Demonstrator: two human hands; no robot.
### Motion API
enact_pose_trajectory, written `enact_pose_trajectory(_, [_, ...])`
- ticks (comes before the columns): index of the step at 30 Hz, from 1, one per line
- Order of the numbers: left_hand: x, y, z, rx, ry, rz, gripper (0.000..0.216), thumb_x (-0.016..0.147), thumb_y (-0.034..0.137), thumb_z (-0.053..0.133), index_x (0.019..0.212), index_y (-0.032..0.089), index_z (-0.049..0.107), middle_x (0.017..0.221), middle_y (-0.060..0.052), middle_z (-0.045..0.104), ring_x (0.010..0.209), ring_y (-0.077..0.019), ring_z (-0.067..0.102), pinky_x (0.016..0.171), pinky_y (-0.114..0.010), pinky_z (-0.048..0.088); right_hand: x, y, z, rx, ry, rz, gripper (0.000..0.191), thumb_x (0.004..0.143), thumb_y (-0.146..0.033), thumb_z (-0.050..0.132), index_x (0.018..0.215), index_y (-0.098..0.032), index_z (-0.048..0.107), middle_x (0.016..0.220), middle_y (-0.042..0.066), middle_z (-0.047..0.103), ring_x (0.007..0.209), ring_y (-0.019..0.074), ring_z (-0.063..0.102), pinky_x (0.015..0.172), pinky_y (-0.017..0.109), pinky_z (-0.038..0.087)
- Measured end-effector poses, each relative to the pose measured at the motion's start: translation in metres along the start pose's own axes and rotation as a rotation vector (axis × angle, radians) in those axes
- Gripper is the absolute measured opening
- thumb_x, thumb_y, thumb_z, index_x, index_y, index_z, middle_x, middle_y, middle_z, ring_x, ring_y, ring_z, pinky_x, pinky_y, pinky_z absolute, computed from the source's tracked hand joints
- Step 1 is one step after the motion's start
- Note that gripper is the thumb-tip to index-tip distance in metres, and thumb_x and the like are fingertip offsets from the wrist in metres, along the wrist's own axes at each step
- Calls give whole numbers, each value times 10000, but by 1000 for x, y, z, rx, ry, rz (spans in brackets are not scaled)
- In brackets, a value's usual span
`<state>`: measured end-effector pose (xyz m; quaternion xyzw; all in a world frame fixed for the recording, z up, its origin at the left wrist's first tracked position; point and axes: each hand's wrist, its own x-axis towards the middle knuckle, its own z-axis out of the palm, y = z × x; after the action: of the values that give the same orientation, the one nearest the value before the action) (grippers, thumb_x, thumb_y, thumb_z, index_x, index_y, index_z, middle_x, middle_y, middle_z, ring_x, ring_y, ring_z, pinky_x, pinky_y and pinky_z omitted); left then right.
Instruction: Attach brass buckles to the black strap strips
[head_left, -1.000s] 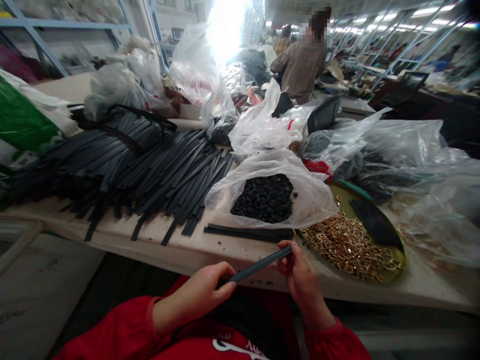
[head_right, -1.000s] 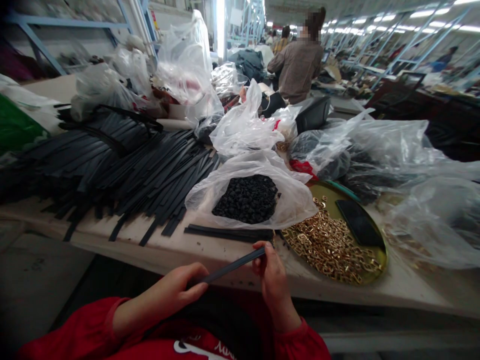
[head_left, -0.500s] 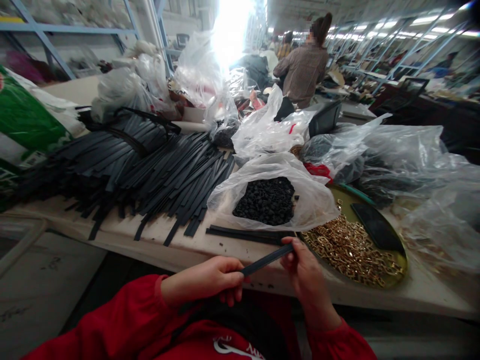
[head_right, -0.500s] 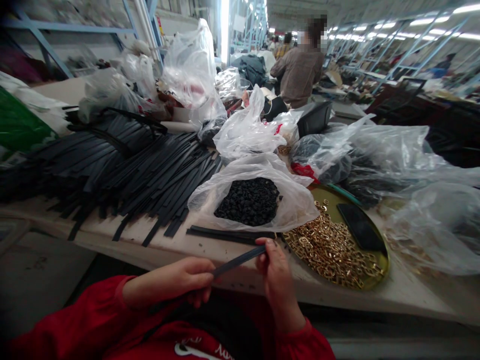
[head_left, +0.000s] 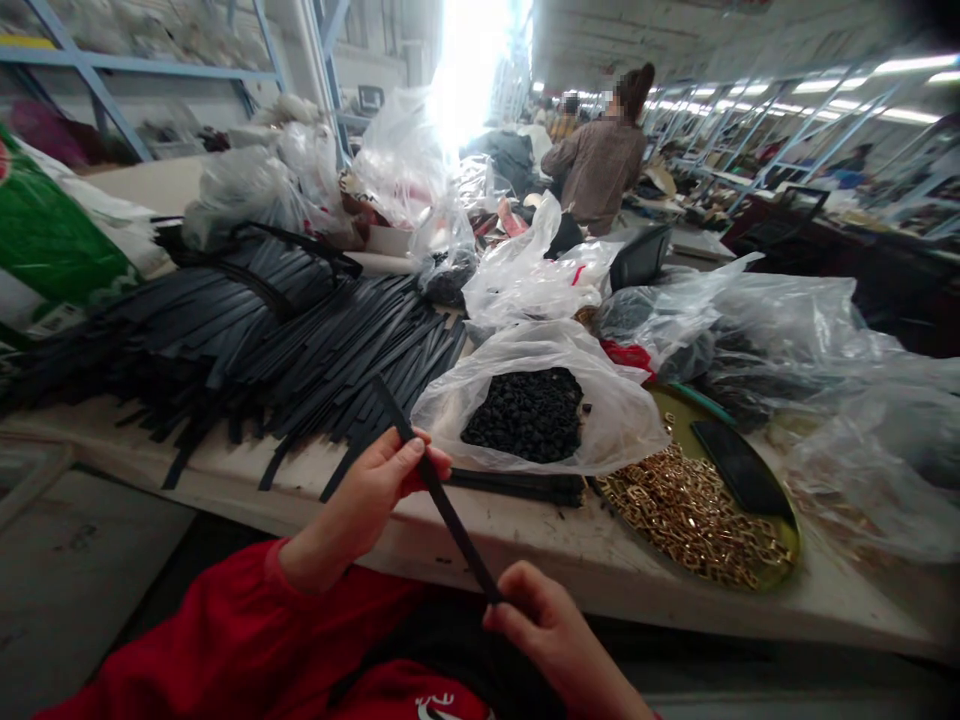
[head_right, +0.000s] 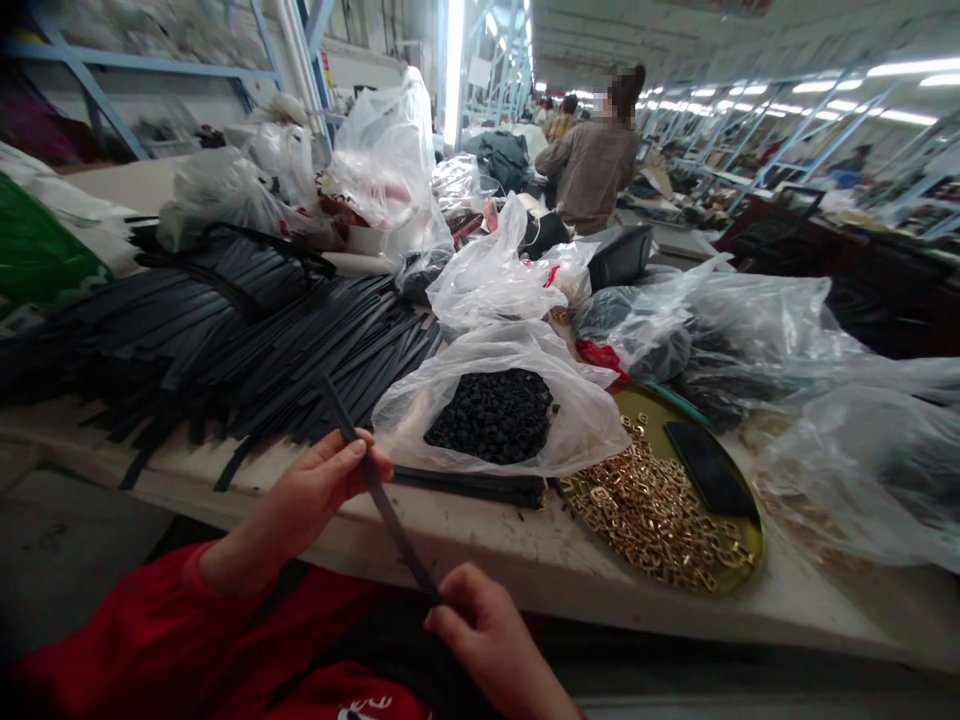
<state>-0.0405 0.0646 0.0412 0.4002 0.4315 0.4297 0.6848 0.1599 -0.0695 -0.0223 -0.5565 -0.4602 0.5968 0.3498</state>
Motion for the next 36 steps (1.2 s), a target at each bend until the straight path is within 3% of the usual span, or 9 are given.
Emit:
enact_pose_trajectory(3, [5, -2, 14, 148, -158, 0, 217, 792, 348, 524, 911, 169, 501, 618, 44, 549, 515, -75, 510, 510, -182, 405, 19, -22, -14, -308, -1, -150, 159, 782, -336, 526, 775, -187, 581, 714, 6, 600, 666, 138, 531, 601, 239, 398])
enact_pose_trajectory(6, [7, -6, 18, 261, -358, -156, 221, 801, 335, 475, 918, 151, 512, 546, 61, 500, 397, -45, 402, 391, -159, 285, 54, -44, -54, -459, 379, -271, 225, 815, -385, 455, 825, -183, 552, 714, 19, 582, 642, 151, 522, 590, 259, 407])
enact_pose_trajectory(8, [6, -11, 20, 278, -407, -298, 211, 777, 295, 459, 918, 146, 509, 537, 61, 499, 375, -46, 388, 369, -159, 268, 82, -53, -77, -655, 526, -321, 214, 816, -351, 455, 856, -171, 563, 769, 47, 599, 709, 179, 548, 655, 288, 419])
enact_pose_trajectory(13, [2, -21, 25, 203, -363, -478, 301, 689, 194, 433, 976, 144, 509, 540, 63, 506, 367, -49, 390, 347, -157, 269, 133, -61, -84, -1177, 408, -326, 231, 796, -221, 483, 992, -160, 591, 970, 112, 595, 846, 219, 572, 724, 309, 412])
enact_pose_trajectory(19, [4, -21, 25, 179, -341, -530, 336, 682, 170, 418, 1000, 139, 521, 532, 61, 518, 354, -44, 384, 337, -148, 270, 142, -60, -79, -1461, 399, -361, 205, 820, -223, 453, 926, -167, 619, 854, 118, 624, 782, 241, 567, 667, 328, 373])
enact_pose_trajectory(22, [3, -21, 25, 194, -342, -533, 318, 696, 157, 405, 993, 144, 519, 530, 60, 523, 350, -45, 384, 335, -148, 267, 137, -59, -82, -1320, 479, -424, 204, 813, -230, 460, 909, -157, 624, 881, 126, 629, 810, 247, 556, 717, 349, 374])
enact_pose_trajectory(25, [1, -22, 25, 214, -365, -516, 274, 717, 145, 390, 963, 147, 510, 534, 57, 532, 355, -45, 397, 341, -146, 274, 120, -61, -76, -917, 565, -443, 193, 788, -289, 509, 898, -162, 604, 852, 95, 626, 775, 223, 557, 718, 346, 396])
enact_pose_trajectory(31, [-9, -22, 28, 282, -458, -457, 213, 783, 210, 391, 950, 149, 508, 529, 58, 543, 346, -43, 408, 348, -146, 281, 72, -55, -45, 181, 404, -86, 299, 613, -402, 706, 787, -184, 597, 697, 3, 615, 621, 129, 542, 595, 259, 415])
enact_pose_trajectory(36, [-21, -30, 29, 257, -520, -550, 192, 786, 195, 366, 919, 141, 494, 523, 36, 565, 349, -50, 428, 339, -139, 277, 56, -38, -28, 571, 394, 67, 320, 505, -318, 785, 719, -180, 590, 657, -36, 586, 557, 80, 534, 536, 210, 418])
